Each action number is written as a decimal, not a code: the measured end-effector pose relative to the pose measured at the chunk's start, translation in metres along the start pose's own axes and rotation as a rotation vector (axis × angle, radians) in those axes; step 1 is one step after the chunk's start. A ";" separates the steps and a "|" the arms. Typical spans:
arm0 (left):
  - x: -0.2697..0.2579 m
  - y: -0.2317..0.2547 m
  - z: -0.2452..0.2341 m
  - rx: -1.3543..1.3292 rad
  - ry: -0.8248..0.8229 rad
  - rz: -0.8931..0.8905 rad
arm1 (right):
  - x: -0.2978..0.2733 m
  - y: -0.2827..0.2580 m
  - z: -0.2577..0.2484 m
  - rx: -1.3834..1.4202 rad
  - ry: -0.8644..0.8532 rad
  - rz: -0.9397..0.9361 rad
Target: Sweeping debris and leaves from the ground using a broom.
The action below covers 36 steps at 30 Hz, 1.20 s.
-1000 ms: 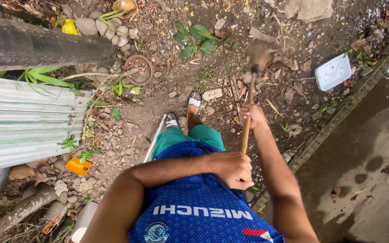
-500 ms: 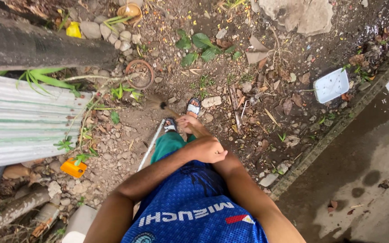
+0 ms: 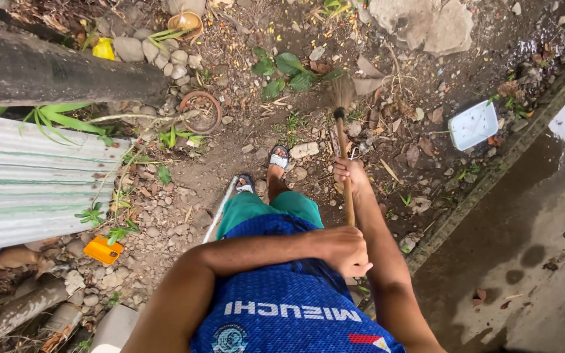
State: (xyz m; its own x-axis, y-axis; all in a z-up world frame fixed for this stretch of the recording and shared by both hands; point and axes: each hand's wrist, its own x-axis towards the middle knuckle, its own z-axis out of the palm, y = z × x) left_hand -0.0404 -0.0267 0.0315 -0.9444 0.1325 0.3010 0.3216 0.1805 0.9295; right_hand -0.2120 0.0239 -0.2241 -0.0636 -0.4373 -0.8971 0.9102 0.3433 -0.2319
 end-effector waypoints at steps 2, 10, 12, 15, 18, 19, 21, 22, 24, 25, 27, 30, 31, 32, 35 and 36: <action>-0.002 0.029 -0.015 0.037 0.005 0.014 | -0.026 -0.001 0.049 -0.011 -0.038 0.030; -0.042 -0.023 -0.017 0.368 -0.021 -0.091 | 0.082 0.082 0.128 -0.252 -0.208 0.198; -0.060 -0.061 -0.014 0.387 0.012 -0.250 | 0.233 0.143 0.057 0.158 -0.679 0.477; -0.059 -0.083 -0.013 0.161 0.002 -0.365 | 0.138 0.103 0.075 0.171 -0.430 0.389; -0.027 -0.089 0.028 0.096 -0.118 -0.186 | 0.092 0.072 0.035 0.176 -0.022 0.275; -0.015 -0.085 0.033 0.092 -0.115 -0.183 | 0.078 0.057 0.018 0.173 -0.016 0.275; 0.008 -0.074 0.044 -0.031 -0.057 -0.137 | 0.050 0.029 -0.016 0.115 0.173 0.109; 0.012 -0.067 0.040 -0.036 -0.052 -0.136 | 0.037 0.015 -0.025 0.111 0.179 0.111; 0.018 -0.054 0.030 -0.030 -0.073 -0.100 | 0.013 -0.011 -0.042 0.175 0.120 0.073; 0.017 -0.051 0.026 -0.025 -0.073 -0.097 | -0.014 -0.026 -0.016 0.173 0.116 0.069; 0.016 -0.043 0.020 -0.048 0.017 0.046 | -0.072 -0.053 0.033 -0.165 0.380 -0.081; 0.020 -0.015 0.009 -0.148 -0.084 0.037 | -0.079 -0.052 0.049 -0.104 0.282 -0.123; 0.018 -0.005 0.007 -0.149 -0.078 0.039 | -0.080 -0.049 0.065 -0.110 0.285 -0.122; 0.016 0.006 0.004 -0.057 -0.022 0.103 | -0.080 -0.047 0.080 -0.001 0.214 -0.062; 0.001 0.011 -0.002 0.124 0.052 0.131 | -0.049 -0.023 0.126 -0.011 0.016 0.049; -0.005 0.009 -0.003 0.198 0.068 0.101 | -0.033 -0.011 0.139 -0.123 -0.097 0.100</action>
State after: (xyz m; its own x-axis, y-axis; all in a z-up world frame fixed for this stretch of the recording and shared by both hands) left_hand -0.0330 -0.0290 0.0386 -0.9072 0.0944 0.4100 0.4152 0.3581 0.8363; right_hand -0.1631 -0.0812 -0.1392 0.0697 -0.4724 -0.8786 0.8525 0.4856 -0.1935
